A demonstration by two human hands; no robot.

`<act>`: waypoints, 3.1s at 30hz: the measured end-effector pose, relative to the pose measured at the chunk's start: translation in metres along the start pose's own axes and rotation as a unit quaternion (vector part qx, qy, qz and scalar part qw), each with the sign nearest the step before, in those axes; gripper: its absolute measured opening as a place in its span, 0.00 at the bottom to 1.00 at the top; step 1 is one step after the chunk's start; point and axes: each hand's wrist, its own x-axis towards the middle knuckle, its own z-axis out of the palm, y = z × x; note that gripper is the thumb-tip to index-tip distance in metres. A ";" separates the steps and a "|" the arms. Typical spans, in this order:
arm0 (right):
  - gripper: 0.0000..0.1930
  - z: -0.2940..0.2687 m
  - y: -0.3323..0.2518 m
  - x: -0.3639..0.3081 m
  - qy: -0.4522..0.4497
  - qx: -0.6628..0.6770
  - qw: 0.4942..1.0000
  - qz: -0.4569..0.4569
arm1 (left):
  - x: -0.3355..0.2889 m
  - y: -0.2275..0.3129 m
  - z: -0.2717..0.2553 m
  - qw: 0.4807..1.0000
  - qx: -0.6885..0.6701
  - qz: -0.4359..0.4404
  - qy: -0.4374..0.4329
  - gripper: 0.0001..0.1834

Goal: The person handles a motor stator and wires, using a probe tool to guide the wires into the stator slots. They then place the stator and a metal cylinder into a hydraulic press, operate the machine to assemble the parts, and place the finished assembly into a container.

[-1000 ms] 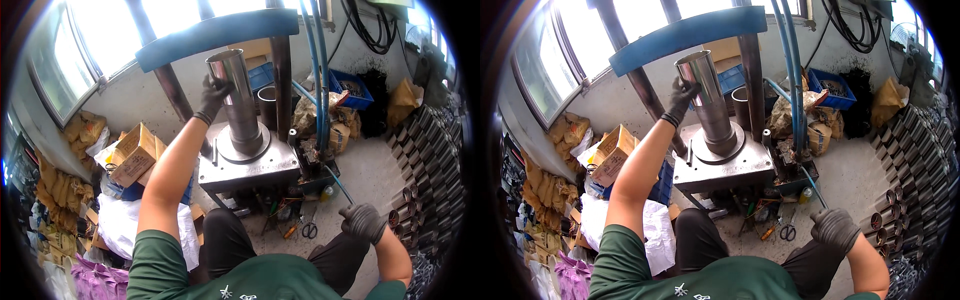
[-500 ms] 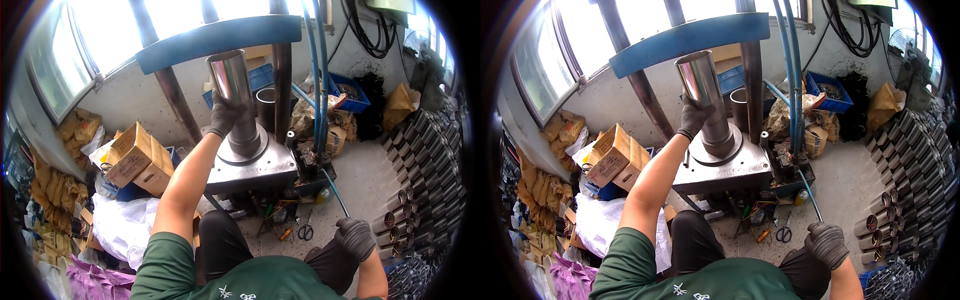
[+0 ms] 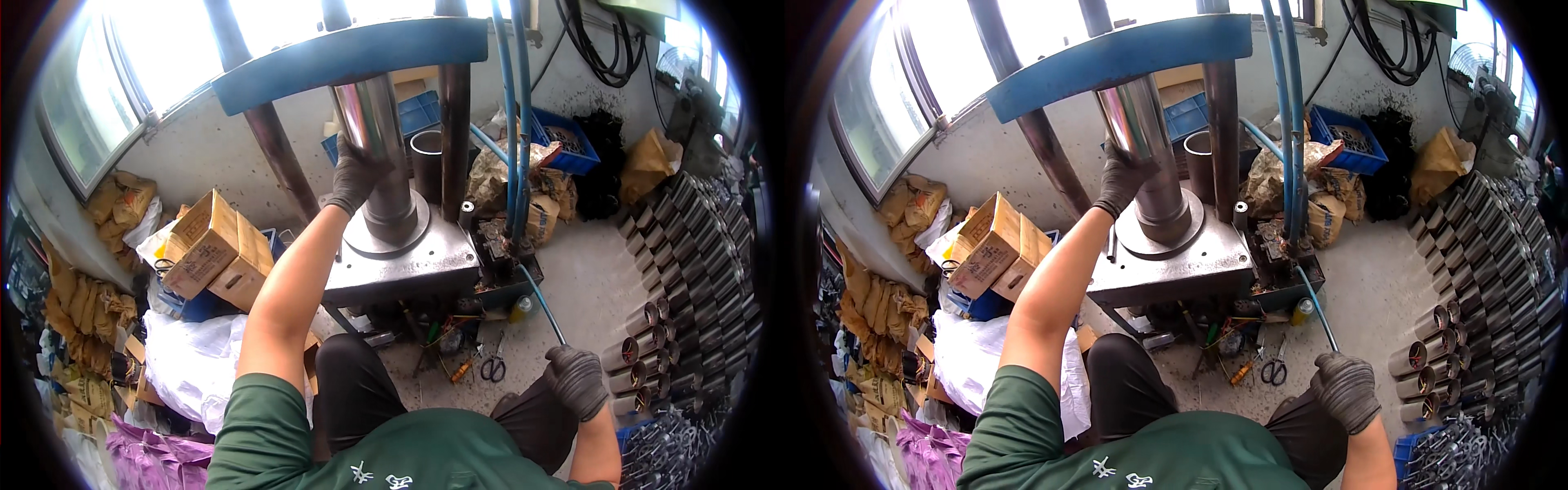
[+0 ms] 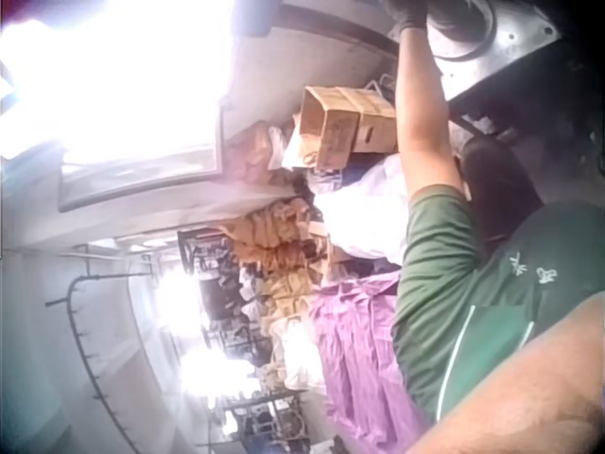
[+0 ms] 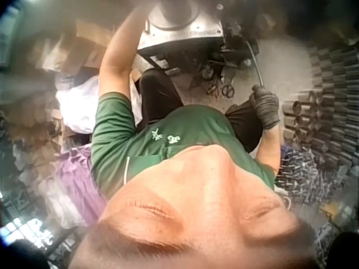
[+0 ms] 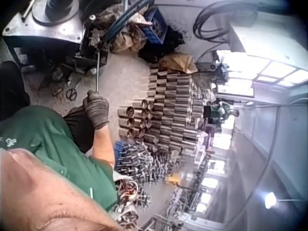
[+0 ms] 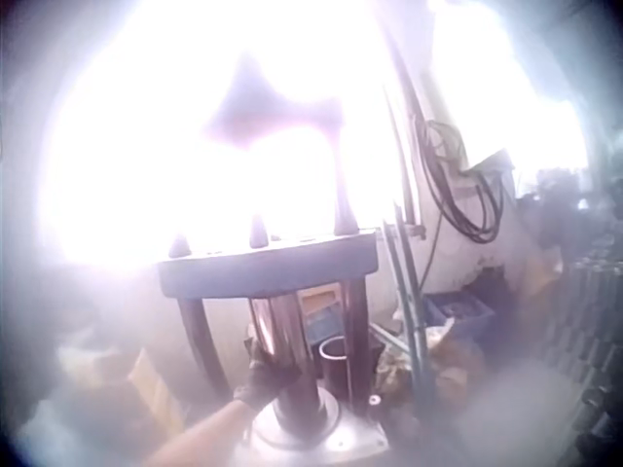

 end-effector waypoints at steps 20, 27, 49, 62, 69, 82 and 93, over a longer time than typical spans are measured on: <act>0.09 -0.014 0.004 0.011 0.014 0.047 0.997 -0.051 | -0.005 -0.011 -0.008 0.999 0.012 -0.051 -0.017 0.41; 0.09 -0.048 0.010 0.077 0.171 -0.017 0.979 -0.107 | -0.011 0.003 -0.007 0.990 0.128 -0.064 0.015 0.33; 0.12 -0.015 0.022 0.011 -0.209 -0.079 0.969 -0.105 | -0.017 0.013 -0.006 0.992 0.109 -0.051 0.030 0.31; 0.08 -0.027 0.018 0.022 -0.124 -0.041 0.988 -0.082 | -0.018 0.012 -0.005 0.989 0.131 -0.059 0.031 0.33; 0.07 -0.017 0.012 0.014 -0.111 -0.052 0.990 -0.070 | -0.027 -0.004 0.000 0.994 0.060 -0.067 0.057 0.32; 0.13 -0.055 -0.004 0.051 -0.082 0.047 0.994 -0.048 | -0.157 -0.012 0.047 0.984 -0.018 -0.086 0.158 0.45; 0.10 -0.010 0.008 0.006 -0.149 -0.033 0.988 -0.022 | -0.150 -0.024 0.059 0.976 -0.165 -0.017 0.145 0.44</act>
